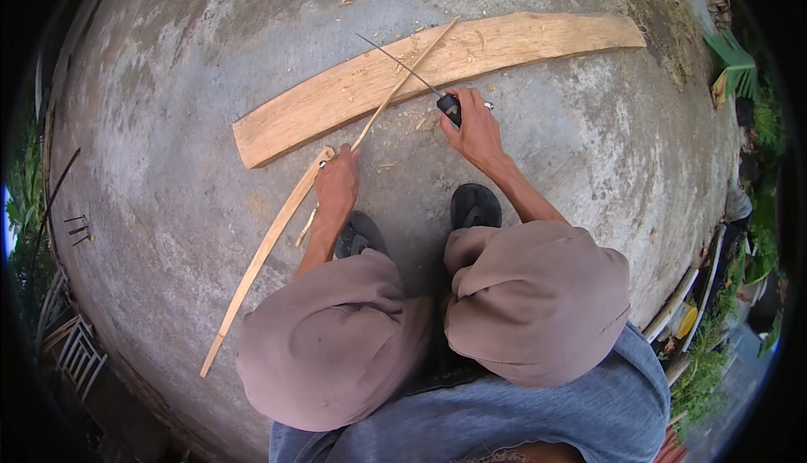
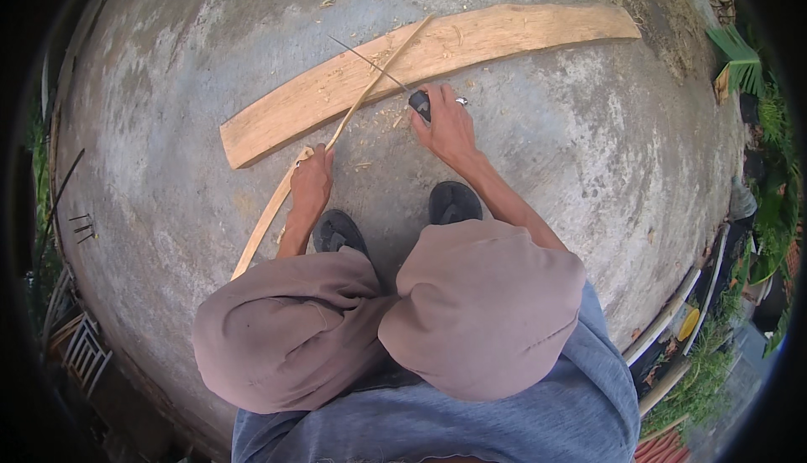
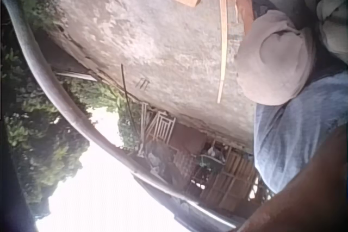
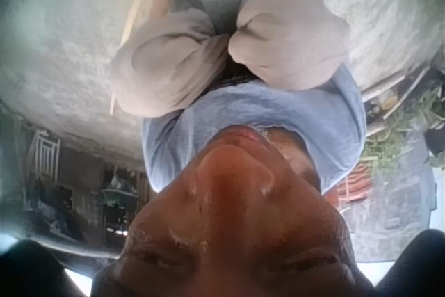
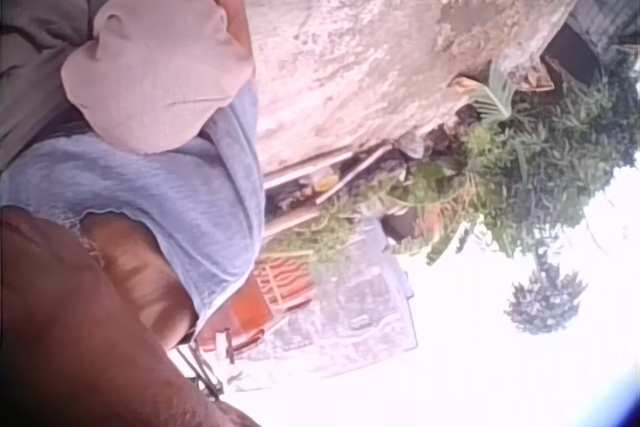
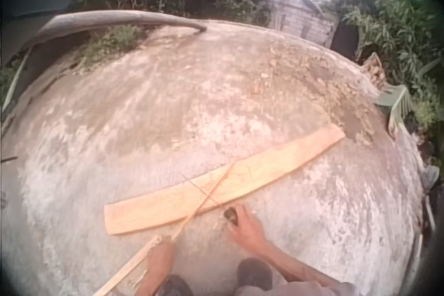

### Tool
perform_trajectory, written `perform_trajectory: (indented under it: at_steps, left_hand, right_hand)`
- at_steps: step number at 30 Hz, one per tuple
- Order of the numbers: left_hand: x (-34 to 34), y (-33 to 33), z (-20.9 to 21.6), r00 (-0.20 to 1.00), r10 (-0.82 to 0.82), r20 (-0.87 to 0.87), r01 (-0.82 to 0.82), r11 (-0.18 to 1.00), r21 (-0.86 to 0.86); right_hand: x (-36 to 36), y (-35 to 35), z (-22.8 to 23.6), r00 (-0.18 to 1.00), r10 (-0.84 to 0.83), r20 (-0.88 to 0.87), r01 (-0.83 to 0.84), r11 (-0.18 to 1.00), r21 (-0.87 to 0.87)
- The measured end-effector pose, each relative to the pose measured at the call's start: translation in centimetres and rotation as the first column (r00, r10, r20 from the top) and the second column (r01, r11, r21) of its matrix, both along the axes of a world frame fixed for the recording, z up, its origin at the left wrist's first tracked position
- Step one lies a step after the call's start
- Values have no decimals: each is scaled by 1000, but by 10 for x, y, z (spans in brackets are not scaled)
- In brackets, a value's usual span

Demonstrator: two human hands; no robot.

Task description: The person sits on the ground and uses a large knife to shave thin strips from a long wooden stick, repeatedly scraping along its length to produce wood shavings.

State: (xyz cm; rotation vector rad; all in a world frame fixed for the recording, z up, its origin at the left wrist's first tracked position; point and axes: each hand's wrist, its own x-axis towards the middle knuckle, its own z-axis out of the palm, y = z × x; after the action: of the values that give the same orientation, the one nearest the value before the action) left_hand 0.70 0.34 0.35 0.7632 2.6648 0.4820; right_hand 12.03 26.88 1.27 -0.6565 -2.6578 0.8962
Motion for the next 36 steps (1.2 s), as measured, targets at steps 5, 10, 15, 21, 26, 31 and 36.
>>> perform_trajectory:
  at_steps: [5,10,15,21,26,31,36]
  left_hand:
    - [15,23,-17,995,8,103,-9,1000,14]
    - [16,26,-11,997,10,76,-16,996,86]
    - [13,25,-11,996,6,91,-14,997,78]
    - [14,25,-10,996,9,92,-17,995,93]
    - [15,28,-13,992,-7,127,-2,998,70]
    - [14,28,-10,993,24,114,-34,996,87]
    - [16,30,-13,992,19,127,-31,996,87]
  right_hand:
    - [1,17,-4,962,125,243,-141,989,50]
    - [1,11,2,933,296,202,-333,926,179]
    - [-12,19,-4,940,129,317,-244,902,356]
    - [-2,8,9,939,289,189,-341,860,380]
    - [-11,11,-6,948,92,305,-177,948,264]
    - [-9,5,2,945,195,263,-264,929,261]
    - [-10,5,-6,940,96,328,-161,971,176]
